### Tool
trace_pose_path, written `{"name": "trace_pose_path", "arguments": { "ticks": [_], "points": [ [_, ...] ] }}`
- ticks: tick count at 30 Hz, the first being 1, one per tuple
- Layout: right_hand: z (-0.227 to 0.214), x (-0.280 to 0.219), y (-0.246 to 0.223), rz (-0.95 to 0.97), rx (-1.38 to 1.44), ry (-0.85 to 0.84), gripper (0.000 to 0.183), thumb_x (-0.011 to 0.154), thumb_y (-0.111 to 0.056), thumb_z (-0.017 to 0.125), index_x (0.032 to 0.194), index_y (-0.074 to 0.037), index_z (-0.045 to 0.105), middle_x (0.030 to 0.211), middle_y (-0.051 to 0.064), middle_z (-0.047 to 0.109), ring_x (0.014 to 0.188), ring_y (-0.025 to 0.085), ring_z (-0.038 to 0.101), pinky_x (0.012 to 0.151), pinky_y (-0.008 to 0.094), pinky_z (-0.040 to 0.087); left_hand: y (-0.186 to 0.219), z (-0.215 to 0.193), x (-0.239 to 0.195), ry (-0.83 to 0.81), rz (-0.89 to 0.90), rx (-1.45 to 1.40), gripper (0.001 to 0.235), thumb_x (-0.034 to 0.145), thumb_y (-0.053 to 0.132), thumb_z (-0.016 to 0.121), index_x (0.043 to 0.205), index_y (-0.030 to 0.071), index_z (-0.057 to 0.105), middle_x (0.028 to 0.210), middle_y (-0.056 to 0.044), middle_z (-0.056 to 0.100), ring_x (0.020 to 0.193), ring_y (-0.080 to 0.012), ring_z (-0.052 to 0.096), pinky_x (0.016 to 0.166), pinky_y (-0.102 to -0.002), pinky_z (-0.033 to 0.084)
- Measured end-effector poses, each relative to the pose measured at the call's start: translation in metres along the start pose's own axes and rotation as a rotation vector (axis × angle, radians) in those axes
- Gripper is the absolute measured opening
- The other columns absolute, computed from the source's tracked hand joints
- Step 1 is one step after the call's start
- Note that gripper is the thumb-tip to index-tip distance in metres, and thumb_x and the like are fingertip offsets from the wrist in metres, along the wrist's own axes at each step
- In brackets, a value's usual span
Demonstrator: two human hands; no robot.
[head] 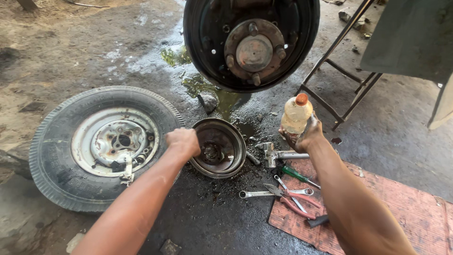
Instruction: The person cleans a small mechanical part by hand, scrubbing it in a metal bowl. They repeatedly pour a liquid from a plastic bottle onto the part and their hands to aid in cleaning. The person handles the part with both hands, rubbing it thoroughly over the bowl.
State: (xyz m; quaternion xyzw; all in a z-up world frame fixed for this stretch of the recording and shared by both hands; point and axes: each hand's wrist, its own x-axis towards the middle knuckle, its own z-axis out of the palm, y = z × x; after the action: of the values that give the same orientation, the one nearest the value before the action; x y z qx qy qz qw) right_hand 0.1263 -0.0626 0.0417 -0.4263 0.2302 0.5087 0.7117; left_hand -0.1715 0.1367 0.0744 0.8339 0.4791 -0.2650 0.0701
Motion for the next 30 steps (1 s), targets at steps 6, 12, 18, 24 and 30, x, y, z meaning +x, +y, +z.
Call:
{"name": "trace_pose_path", "arguments": {
  "ticks": [6, 12, 18, 24, 30],
  "points": [
    [-0.001, 0.028, 0.007, 0.036, 0.154, 0.164, 0.074, 0.100, -0.063, 0.041, 0.143, -0.003, 0.054, 0.115, 0.024, 0.064, 0.087, 0.024, 0.071, 0.062, 0.026, 0.067, 0.028, 0.037, -0.001, 0.397, 0.478, 0.360, 0.046, 0.084, 0.012, 0.071, 0.127, -0.001, 0.062, 0.132, -0.019, 0.063, 0.119, -0.0298, 0.063, 0.099, -0.041, 0.054],
    [-0.016, 0.041, 0.039, -0.150, 0.177, 0.071, 0.056, 0.085, -0.007, 0.065, 0.140, -0.007, 0.052, 0.128, 0.019, 0.067, 0.099, 0.026, 0.073, 0.079, 0.031, 0.066, 0.039, 0.056, -0.008, 0.162, 0.608, -0.372, 0.042, 0.090, 0.035, 0.074, 0.115, 0.001, 0.070, 0.117, -0.017, 0.072, 0.114, -0.0294, 0.067, 0.102, -0.041, 0.054],
    [-0.026, 0.048, 0.015, -0.322, 0.093, -0.328, 0.065, 0.067, 0.017, 0.052, 0.130, 0.005, 0.062, 0.127, 0.022, 0.066, 0.120, 0.030, 0.070, 0.113, 0.050, 0.051, 0.063, 0.045, -0.004, -0.345, 0.276, -1.400, 0.032, 0.099, 0.033, 0.062, 0.119, 0.008, 0.066, 0.099, -0.007, 0.068, 0.084, -0.0157, 0.060, 0.077, -0.039, 0.054],
    [0.003, 0.014, 0.030, -0.418, -0.027, -0.370, 0.074, 0.047, 0.019, 0.049, 0.116, -0.001, 0.064, 0.126, 0.018, 0.062, 0.128, 0.039, 0.062, 0.113, 0.065, 0.041, 0.091, 0.058, -0.002, -0.513, 0.231, -1.801, 0.023, 0.105, 0.021, 0.040, 0.103, 0.007, 0.058, 0.086, -0.008, 0.060, 0.073, -0.0168, 0.057, 0.065, -0.030, 0.056],
    [0.030, -0.030, 0.045, -0.380, 0.077, -0.287, 0.080, 0.047, 0.014, 0.050, 0.121, -0.012, 0.065, 0.126, 0.015, 0.068, 0.125, 0.035, 0.063, 0.115, 0.063, 0.040, 0.084, 0.070, 0.010, -0.470, 0.225, -1.788, 0.032, 0.108, 0.021, 0.036, 0.095, 0.003, 0.059, 0.078, -0.008, 0.059, 0.067, -0.0168, 0.055, 0.064, -0.034, 0.055]
  ]
}}
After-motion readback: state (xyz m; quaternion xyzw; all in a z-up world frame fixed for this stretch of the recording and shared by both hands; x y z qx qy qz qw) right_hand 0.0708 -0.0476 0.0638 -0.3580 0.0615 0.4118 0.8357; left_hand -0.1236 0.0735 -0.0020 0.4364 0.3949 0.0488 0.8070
